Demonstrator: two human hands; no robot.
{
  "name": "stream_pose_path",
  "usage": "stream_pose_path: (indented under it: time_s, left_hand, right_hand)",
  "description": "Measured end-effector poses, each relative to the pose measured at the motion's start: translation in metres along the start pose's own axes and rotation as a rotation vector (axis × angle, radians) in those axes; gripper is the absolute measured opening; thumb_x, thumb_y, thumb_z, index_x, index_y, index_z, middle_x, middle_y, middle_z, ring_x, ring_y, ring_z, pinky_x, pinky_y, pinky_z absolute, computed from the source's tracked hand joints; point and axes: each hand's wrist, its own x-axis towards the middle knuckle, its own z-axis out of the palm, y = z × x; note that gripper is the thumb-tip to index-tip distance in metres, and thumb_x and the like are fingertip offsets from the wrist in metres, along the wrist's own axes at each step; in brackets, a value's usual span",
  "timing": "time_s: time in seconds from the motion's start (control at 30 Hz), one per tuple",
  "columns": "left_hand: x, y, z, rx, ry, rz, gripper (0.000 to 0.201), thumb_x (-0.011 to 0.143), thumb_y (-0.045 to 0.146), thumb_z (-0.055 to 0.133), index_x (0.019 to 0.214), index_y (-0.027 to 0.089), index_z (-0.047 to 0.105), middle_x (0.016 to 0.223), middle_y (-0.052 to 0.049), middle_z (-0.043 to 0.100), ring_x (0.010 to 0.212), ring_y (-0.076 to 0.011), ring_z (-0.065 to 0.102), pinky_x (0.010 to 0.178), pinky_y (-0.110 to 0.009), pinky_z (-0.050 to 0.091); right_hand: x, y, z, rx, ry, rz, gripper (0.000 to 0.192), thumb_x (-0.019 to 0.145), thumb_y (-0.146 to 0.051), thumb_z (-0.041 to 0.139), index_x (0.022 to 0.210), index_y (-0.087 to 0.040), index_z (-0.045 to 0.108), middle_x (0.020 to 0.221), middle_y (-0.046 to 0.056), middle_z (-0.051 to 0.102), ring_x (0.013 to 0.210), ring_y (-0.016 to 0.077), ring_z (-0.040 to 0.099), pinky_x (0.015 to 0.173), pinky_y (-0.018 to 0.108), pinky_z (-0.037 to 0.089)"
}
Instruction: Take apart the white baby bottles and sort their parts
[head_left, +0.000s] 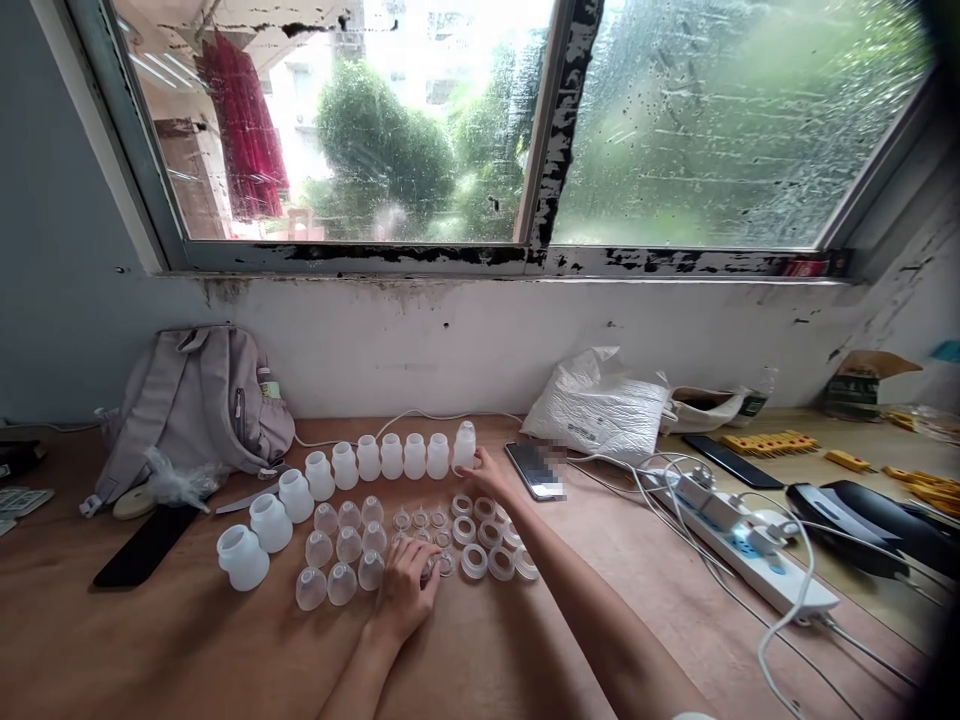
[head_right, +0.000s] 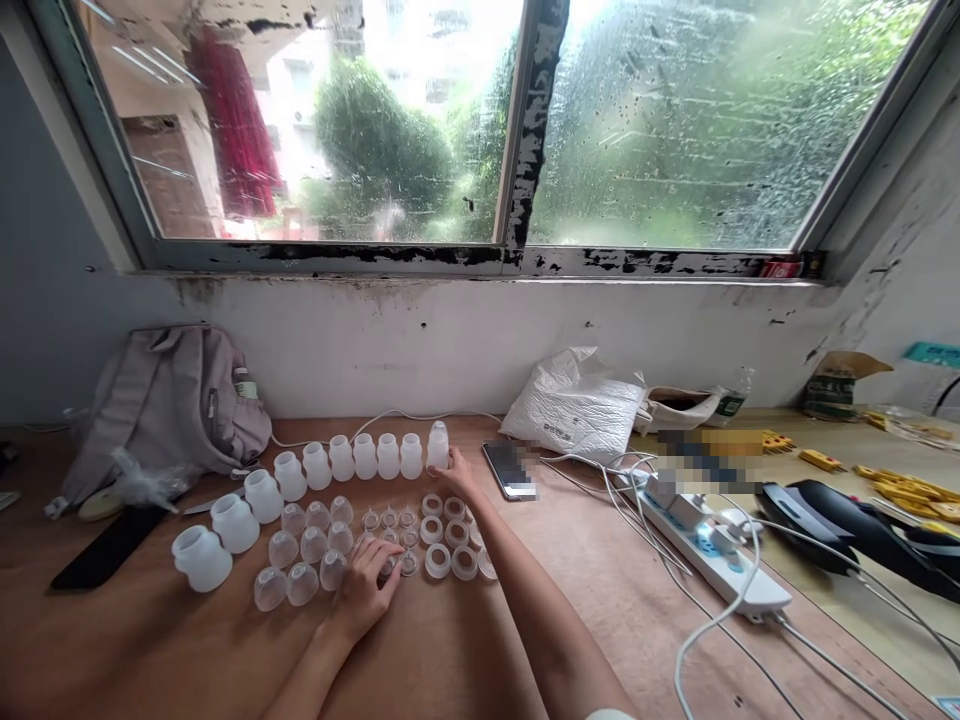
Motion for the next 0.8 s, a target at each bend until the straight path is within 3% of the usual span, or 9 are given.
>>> stream_pose_path:
  time_s: [0.17,0.3,0.43,0.5,0.63,0.8]
  left_hand:
    - [0.000,-0.001,0.002,0.005,0.033,0.013,0.018,0.078,0.015,0.044,0.091,0.020,0.056,0.086,-0.004,0.060,0.084,-0.0195,0.054,0.075,-0.037,0.045]
    - [-0.002,0.001,0.003,0.035,0.193,0.013,0.028,0.079,0.017,0.046,0.107,0.022,0.048,0.099,-0.007,0.056,0.095,-0.0206,0.052,0.082,-0.039,0.044]
    - [-0.007,0.001,0.004,-0.014,0.474,0.002,0.047,0.077,0.021,0.051,0.120,0.018,0.032,0.115,-0.014,0.043,0.110,-0.0253,0.043,0.087,-0.043,0.042]
    - [-0.009,0.001,0.003,-0.044,0.548,0.003,0.050,0.077,0.023,0.051,0.121,0.018,0.028,0.120,-0.015,0.038,0.114,-0.0275,0.040,0.088,-0.045,0.042]
    - [-0.009,0.002,-0.001,-0.052,0.479,-0.006,0.048,0.079,0.026,0.048,0.121,0.018,0.028,0.124,-0.016,0.035,0.117,-0.0288,0.037,0.090,-0.047,0.040]
    - [-0.007,0.003,-0.008,-0.082,0.157,0.076,0.047,0.078,0.034,0.050,0.120,0.019,0.034,0.116,-0.014,0.048,0.110,-0.0251,0.047,0.088,-0.040,0.043]
  right_hand:
    - [-0.005,-0.022,-0.004,0.125,0.016,0.079,0.037,0.063,-0.035,0.062,0.092,-0.013,0.053,0.088,0.010,0.062,0.078,0.0226,0.058,0.066,0.032,0.044]
    - [-0.037,-0.045,-0.025,0.203,0.092,0.079,0.037,0.069,-0.041,0.055,0.096,-0.015,0.049,0.091,0.009,0.060,0.081,0.0220,0.057,0.067,0.031,0.044]
    - [-0.089,-0.060,-0.047,0.348,-0.094,-0.056,0.035,0.071,-0.040,0.057,0.099,-0.021,0.050,0.089,0.003,0.060,0.078,0.0190,0.057,0.066,0.028,0.045]
    - [-0.110,-0.061,-0.051,0.435,-0.164,-0.038,0.038,0.068,-0.040,0.060,0.099,-0.022,0.048,0.086,0.002,0.060,0.072,0.0175,0.057,0.059,0.026,0.046]
    - [-0.126,-0.058,-0.052,0.514,-0.213,0.067,0.031,0.070,-0.046,0.055,0.088,-0.021,0.053,0.073,0.001,0.057,0.056,0.0145,0.053,0.040,0.021,0.039]
    - [-0.129,-0.060,-0.051,0.513,-0.148,0.015,0.023,0.073,-0.042,0.051,0.077,-0.021,0.059,0.076,0.003,0.059,0.065,0.0183,0.054,0.048,0.025,0.041]
